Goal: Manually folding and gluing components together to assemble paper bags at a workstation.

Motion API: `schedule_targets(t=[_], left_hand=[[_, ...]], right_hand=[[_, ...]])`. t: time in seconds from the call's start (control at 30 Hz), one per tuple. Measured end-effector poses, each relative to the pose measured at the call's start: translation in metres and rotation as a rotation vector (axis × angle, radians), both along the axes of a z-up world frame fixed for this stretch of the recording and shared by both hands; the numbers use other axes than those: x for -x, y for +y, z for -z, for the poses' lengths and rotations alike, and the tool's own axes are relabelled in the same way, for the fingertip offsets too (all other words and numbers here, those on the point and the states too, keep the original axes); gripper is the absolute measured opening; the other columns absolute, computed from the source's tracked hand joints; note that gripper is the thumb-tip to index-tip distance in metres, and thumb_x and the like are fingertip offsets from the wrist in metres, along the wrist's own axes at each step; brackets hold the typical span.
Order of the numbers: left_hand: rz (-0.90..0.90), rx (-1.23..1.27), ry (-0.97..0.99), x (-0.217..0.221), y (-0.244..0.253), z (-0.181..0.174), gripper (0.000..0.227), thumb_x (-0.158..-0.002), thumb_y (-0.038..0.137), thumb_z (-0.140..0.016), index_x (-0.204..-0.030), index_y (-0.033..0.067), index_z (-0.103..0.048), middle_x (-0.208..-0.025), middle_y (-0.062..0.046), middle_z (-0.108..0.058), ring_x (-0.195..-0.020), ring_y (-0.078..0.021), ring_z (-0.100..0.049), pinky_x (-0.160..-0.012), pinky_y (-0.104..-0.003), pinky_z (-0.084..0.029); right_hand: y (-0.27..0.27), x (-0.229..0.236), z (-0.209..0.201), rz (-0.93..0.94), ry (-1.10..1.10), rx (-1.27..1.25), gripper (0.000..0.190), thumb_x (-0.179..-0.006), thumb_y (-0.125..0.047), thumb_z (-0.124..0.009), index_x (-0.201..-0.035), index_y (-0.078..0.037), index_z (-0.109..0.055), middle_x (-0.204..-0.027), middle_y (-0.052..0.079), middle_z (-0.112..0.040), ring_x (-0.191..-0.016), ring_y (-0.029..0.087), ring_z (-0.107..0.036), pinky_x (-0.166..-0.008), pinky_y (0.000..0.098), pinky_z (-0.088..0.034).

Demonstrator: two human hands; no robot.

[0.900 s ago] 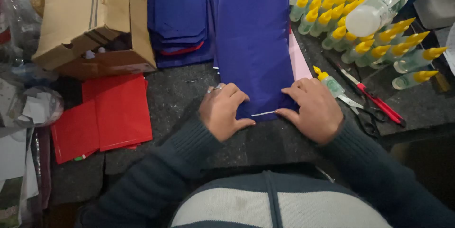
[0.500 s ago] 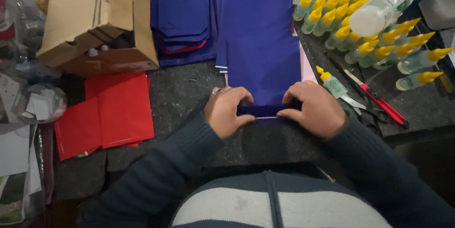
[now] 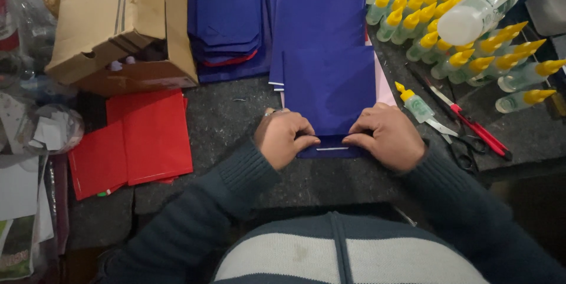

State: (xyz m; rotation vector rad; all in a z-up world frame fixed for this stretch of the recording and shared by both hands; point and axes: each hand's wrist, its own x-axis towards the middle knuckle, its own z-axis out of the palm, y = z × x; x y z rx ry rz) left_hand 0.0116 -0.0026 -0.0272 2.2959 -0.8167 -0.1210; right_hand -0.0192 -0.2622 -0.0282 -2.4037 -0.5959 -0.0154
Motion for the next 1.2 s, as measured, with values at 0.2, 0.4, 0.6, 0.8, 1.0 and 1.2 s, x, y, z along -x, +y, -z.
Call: schedule_targets(t=[0.2,0.4,0.6,0.8,1.0,1.2], left_hand=[[-0.003,0.002,0.026,-0.001,0.000,0.000,0.017,-0.081,0.027,-0.081,-0.077,0.0113,-0.077,-0.074,-0.002,-0.073,-0.074,-0.0205,-0.066,-0.083,-0.039,-0.042],[0.004,0.020,-0.001,-0.002,0.000,0.004,0.018,-0.082,0.028,-0.081,-0.076,0.0111,-0.077,-0.073,-0.002,-0.072,-0.073,-0.0199,-0.065,-0.082,-0.039,-0.042],[0.011,-0.016,0.014,-0.003,-0.001,0.008,0.019,-0.082,0.029,-0.080,-0.076,0.0116,-0.078,-0.071,-0.002,-0.072,-0.071,-0.0206,-0.064,-0.082,-0.040,-0.041],[-0.003,-0.016,0.019,-0.002,-0.001,0.003,0.018,-0.082,0.029,-0.080,-0.075,0.0117,-0.078,-0.071,-0.001,-0.072,-0.072,-0.0206,-0.064,-0.082,-0.040,-0.041],[0.030,-0.009,-0.001,-0.001,0.001,-0.002,0.015,-0.087,0.025,-0.076,-0.080,0.0114,-0.078,-0.073,-0.003,-0.072,-0.073,-0.0217,-0.065,-0.082,-0.040,-0.041],[0.011,-0.034,-0.211,0.014,0.003,-0.023,0.024,-0.088,0.018,-0.071,-0.109,0.0054,-0.074,-0.101,-0.012,-0.070,-0.095,-0.0313,-0.065,-0.089,-0.045,-0.044]], right_hand=[[0.002,0.001,-0.005,0.031,0.040,0.030,0.020,-0.076,-0.029,-0.082,-0.078,-0.010,-0.080,-0.078,0.005,-0.071,-0.080,0.026,-0.063,-0.073,0.0398,-0.048],[0.003,0.002,-0.006,0.039,0.037,0.020,0.020,-0.077,-0.029,-0.081,-0.078,-0.009,-0.079,-0.078,0.004,-0.072,-0.078,0.026,-0.064,-0.072,0.0393,-0.048],[0.004,0.003,-0.002,0.057,0.032,0.045,0.021,-0.077,-0.030,-0.081,-0.078,-0.010,-0.079,-0.080,0.004,-0.072,-0.080,0.026,-0.064,-0.072,0.0394,-0.048],[0.004,0.005,-0.002,0.064,0.022,0.041,0.019,-0.078,-0.030,-0.080,-0.079,-0.010,-0.079,-0.080,0.004,-0.072,-0.081,0.026,-0.064,-0.073,0.0393,-0.046],[0.003,0.006,-0.002,0.045,0.020,0.060,0.020,-0.079,-0.029,-0.080,-0.080,-0.009,-0.077,-0.082,0.007,-0.071,-0.083,0.028,-0.064,-0.076,0.0405,-0.048],[0.007,0.027,-0.015,0.140,-0.209,0.006,0.021,-0.091,-0.016,-0.071,-0.108,-0.004,-0.074,-0.110,0.012,-0.072,-0.107,0.033,-0.064,-0.097,0.0417,-0.049]])
